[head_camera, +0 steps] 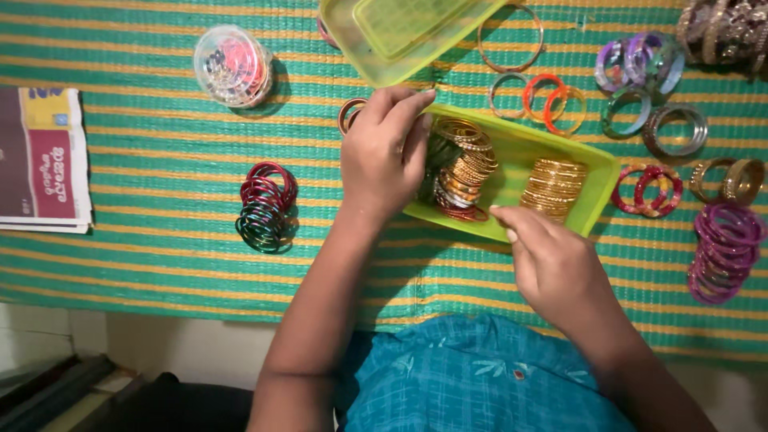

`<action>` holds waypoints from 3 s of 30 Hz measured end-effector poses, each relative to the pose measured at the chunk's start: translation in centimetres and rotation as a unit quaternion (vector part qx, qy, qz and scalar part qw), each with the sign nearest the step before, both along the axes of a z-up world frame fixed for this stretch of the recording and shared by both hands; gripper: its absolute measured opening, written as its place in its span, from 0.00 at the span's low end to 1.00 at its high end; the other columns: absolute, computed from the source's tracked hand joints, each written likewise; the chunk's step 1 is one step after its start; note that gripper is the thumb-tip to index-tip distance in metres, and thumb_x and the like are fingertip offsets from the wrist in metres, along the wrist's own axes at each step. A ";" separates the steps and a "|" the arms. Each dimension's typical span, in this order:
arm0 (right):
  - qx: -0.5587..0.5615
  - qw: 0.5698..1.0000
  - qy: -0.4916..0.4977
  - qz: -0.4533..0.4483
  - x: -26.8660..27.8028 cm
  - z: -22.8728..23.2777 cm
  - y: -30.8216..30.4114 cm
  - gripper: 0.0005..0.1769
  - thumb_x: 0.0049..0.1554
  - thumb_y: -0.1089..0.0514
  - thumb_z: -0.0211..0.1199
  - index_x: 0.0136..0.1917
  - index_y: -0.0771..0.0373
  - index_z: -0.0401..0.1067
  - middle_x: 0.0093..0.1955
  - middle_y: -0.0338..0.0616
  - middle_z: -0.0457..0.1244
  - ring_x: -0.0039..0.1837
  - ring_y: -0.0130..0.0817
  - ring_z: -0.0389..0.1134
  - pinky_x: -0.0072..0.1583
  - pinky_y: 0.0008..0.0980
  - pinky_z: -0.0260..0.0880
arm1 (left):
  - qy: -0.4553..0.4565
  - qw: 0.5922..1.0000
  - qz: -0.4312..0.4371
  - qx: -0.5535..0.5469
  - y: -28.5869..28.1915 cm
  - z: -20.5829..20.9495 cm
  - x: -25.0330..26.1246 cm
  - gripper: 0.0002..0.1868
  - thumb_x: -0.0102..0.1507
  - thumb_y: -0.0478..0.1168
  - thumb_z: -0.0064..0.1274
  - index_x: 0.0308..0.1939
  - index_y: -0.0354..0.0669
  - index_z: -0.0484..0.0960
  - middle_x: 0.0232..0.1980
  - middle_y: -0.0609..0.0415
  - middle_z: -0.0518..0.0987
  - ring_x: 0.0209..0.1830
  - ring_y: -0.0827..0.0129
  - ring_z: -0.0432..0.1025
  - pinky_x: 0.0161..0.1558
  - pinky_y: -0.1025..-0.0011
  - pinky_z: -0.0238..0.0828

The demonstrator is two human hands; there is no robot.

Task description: The person sits on a mat and organizes colorful bangles by picking them up from a green plastic container and the mat, sorting them into stacks, and placing them back into the container or on the mat.

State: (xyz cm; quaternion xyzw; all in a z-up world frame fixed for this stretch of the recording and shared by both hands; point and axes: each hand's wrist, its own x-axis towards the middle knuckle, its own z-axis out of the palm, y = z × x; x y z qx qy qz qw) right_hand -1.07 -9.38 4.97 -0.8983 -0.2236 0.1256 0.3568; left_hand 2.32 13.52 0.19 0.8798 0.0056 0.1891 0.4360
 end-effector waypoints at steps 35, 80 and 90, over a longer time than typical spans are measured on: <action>-0.050 0.992 0.099 -0.052 4.4 -3.3 3.7 0.39 0.57 0.60 0.67 0.77 0.67 0.53 0.69 0.59 0.63 0.71 0.49 0.66 0.67 0.44 0.66 | 0.094 0.981 0.027 -0.170 -0.2 -0.3 -1.0 0.15 0.68 0.35 0.54 0.58 0.46 0.81 0.52 0.51 0.78 0.50 0.56 0.78 0.50 0.63 0.76; 0.066 0.917 0.394 0.020 7.2 -4.5 3.5 0.60 0.44 0.65 0.73 0.83 0.60 0.46 0.72 0.50 0.61 0.68 0.34 0.64 0.65 0.34 0.68 | 0.078 0.986 0.033 -0.141 -0.4 -0.3 -1.0 0.15 0.68 0.30 0.52 0.58 0.43 0.80 0.51 0.49 0.77 0.48 0.54 0.78 0.48 0.61 0.76; -0.067 0.942 0.325 0.052 7.8 -4.3 3.1 0.59 0.41 0.62 0.74 0.81 0.56 0.48 0.75 0.51 0.59 0.74 0.39 0.62 0.69 0.35 0.61 | 0.070 0.995 0.060 -0.041 -1.3 -0.5 -1.1 0.18 0.65 0.29 0.55 0.59 0.42 0.80 0.52 0.49 0.78 0.48 0.54 0.78 0.46 0.60 0.76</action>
